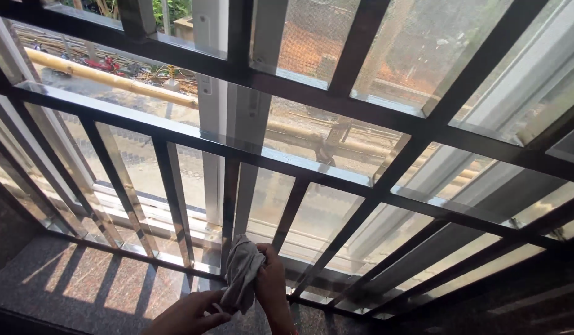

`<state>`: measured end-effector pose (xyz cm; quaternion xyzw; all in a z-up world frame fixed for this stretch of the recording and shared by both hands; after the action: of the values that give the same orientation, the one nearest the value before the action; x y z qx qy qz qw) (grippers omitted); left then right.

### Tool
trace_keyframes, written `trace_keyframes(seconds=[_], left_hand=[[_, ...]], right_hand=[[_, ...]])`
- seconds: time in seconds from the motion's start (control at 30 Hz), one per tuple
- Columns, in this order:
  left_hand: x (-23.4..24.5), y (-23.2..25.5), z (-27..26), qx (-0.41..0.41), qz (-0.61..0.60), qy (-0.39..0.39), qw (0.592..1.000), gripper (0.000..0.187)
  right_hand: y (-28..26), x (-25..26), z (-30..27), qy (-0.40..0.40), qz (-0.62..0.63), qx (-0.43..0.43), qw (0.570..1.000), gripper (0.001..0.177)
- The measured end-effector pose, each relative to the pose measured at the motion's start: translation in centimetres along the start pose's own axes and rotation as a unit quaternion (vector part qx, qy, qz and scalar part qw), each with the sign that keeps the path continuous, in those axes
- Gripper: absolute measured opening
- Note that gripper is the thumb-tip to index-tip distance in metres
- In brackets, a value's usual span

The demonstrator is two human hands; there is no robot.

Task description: Cleaning the metal window grills with a piece of cloth.

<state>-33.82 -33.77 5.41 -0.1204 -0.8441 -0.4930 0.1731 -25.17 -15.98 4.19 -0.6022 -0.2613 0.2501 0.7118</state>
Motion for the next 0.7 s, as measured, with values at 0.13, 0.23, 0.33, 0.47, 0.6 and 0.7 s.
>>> trace_keyframes(seconds=[0.13, 0.23, 0.33, 0.47, 0.6, 0.7], left_hand=[[0.1, -4.6, 4.0, -0.082, -0.098, -0.008, 0.992, 0.038], [3.1, -5.3, 4.6, -0.061, -0.15, 0.062, 0.985, 0.037], [8.6, -1.9, 3.7, -0.122, -0.239, 0.157, 0.95, 0.038], [13.8, 6.4, 0.5, -0.201, -0.102, 0.233, 0.946, 0.036], [16.5, 10.9, -2.6, -0.422, -0.095, 0.334, 0.837, 0.04], [16.5, 8.6, -1.6, -0.453, -0.079, 0.368, 0.808, 0.033]], right_hand=[[7.9, -0.9, 0.8, -0.062, 0.103, -0.023, 0.993, 0.036], [7.0, -2.1, 1.6, -0.057, 0.143, -0.083, 0.985, 0.047], [-4.9, -2.8, 0.2, 0.02, 0.075, -0.19, 0.979, 0.052], [-10.5, -4.0, 1.1, 0.071, -0.138, -0.036, 0.987, 0.063], [-17.1, -7.6, 2.2, 0.112, -0.228, 0.278, 0.926, 0.057], [-17.6, -10.2, 3.3, 0.192, -0.32, 0.34, 0.863, 0.055]])
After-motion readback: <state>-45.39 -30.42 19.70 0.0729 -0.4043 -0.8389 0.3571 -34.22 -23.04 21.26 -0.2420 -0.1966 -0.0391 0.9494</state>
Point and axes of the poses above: each hand's wrist, its own z-axis towards the middle knuckle, its own x-axis out of the back of the hand, y = z × x, the point moved 6 cm from there along z, towards the middle knuckle, and after that the axes turned 2 degrees about -y, right-handed, at the moved point
